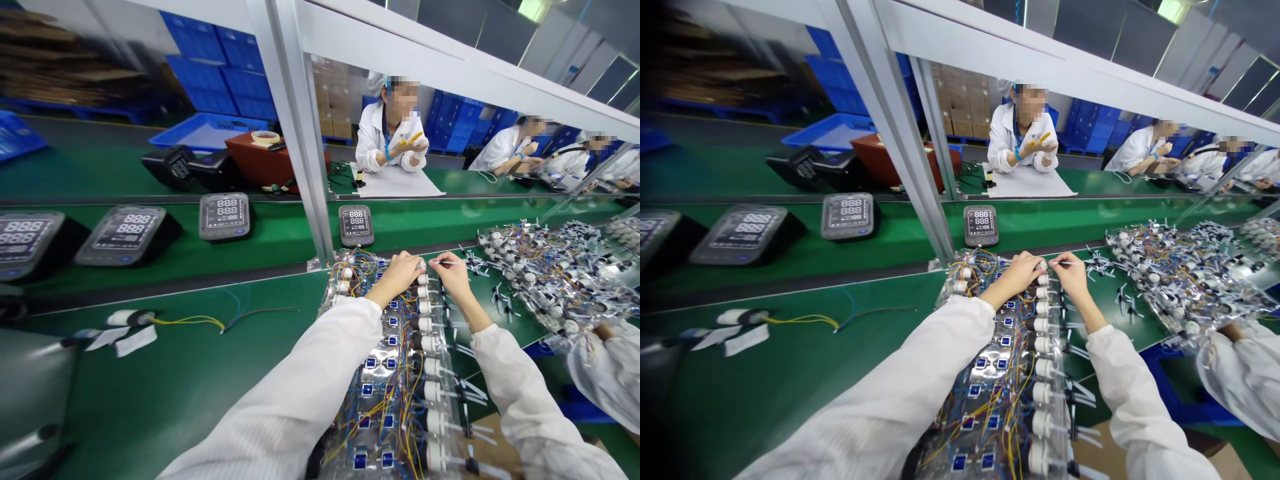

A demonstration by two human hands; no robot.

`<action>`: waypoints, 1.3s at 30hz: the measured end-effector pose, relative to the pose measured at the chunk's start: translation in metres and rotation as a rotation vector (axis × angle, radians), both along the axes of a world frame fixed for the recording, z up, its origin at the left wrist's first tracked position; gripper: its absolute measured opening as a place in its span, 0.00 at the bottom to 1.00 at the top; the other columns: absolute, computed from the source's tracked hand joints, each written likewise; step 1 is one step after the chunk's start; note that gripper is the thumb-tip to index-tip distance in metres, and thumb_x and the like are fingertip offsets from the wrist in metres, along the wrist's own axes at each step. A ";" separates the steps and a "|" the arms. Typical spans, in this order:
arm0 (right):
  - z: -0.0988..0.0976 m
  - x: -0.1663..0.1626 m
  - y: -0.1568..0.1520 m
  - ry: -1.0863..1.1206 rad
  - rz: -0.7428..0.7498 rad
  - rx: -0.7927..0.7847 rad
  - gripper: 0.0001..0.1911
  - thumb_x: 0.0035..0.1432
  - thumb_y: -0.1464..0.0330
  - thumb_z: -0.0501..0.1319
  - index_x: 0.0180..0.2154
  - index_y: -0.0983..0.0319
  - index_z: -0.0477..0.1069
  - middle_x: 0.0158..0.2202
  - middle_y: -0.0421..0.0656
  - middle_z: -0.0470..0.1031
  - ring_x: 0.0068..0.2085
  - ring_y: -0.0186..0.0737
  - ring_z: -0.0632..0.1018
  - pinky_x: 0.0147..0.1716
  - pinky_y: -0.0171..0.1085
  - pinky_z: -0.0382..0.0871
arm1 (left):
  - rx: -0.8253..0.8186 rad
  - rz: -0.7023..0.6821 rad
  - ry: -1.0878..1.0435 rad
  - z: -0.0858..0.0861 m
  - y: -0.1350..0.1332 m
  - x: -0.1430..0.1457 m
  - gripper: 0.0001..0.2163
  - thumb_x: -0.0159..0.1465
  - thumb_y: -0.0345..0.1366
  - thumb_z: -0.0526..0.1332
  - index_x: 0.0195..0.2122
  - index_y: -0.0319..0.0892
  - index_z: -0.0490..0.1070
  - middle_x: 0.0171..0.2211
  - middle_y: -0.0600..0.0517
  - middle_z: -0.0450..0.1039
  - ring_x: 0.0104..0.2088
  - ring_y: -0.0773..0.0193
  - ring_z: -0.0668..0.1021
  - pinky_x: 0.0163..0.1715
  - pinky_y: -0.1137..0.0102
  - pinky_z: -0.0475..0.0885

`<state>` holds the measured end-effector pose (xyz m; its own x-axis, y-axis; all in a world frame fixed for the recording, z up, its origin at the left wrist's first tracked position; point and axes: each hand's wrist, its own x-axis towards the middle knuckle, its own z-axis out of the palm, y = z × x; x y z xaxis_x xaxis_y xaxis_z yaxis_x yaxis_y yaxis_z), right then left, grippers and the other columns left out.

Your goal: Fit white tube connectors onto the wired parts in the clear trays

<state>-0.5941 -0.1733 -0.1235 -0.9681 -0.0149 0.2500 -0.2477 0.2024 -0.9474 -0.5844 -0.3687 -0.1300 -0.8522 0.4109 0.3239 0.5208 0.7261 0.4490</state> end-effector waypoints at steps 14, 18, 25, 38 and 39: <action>-0.028 -0.005 -0.006 -0.053 0.004 -0.139 0.17 0.48 0.58 0.75 0.30 0.59 0.70 0.31 0.41 0.80 0.35 0.41 0.81 0.40 0.40 0.74 | 0.023 0.033 -0.007 -0.008 0.002 -0.004 0.15 0.74 0.45 0.58 0.54 0.45 0.76 0.45 0.45 0.75 0.51 0.54 0.75 0.51 0.61 0.67; -0.027 -0.005 -0.004 -0.005 0.021 -0.050 0.13 0.51 0.61 0.72 0.30 0.59 0.70 0.32 0.43 0.81 0.35 0.43 0.81 0.39 0.40 0.74 | 0.015 0.043 -0.021 -0.006 0.004 -0.003 0.14 0.72 0.45 0.61 0.53 0.45 0.77 0.46 0.45 0.75 0.51 0.54 0.76 0.51 0.61 0.67; -0.014 -0.007 -0.001 0.133 0.060 0.262 0.05 0.56 0.65 0.67 0.31 0.59 0.74 0.33 0.44 0.82 0.36 0.44 0.81 0.40 0.41 0.72 | -0.007 0.037 -0.003 -0.004 0.003 -0.002 0.16 0.74 0.46 0.57 0.54 0.45 0.77 0.44 0.45 0.76 0.51 0.54 0.76 0.49 0.62 0.66; -0.005 -0.005 0.003 0.077 0.082 0.242 0.09 0.56 0.61 0.67 0.32 0.60 0.73 0.32 0.42 0.78 0.32 0.41 0.77 0.35 0.39 0.70 | -0.010 0.064 -0.008 -0.007 0.004 -0.003 0.15 0.73 0.46 0.59 0.54 0.46 0.77 0.44 0.45 0.74 0.50 0.54 0.75 0.50 0.62 0.67; -0.005 -0.005 0.003 0.082 0.075 0.264 0.09 0.56 0.61 0.67 0.31 0.60 0.73 0.31 0.42 0.77 0.32 0.40 0.76 0.35 0.38 0.69 | -0.012 0.062 -0.009 -0.007 0.004 -0.003 0.15 0.72 0.46 0.59 0.54 0.46 0.77 0.44 0.45 0.74 0.50 0.54 0.75 0.50 0.62 0.67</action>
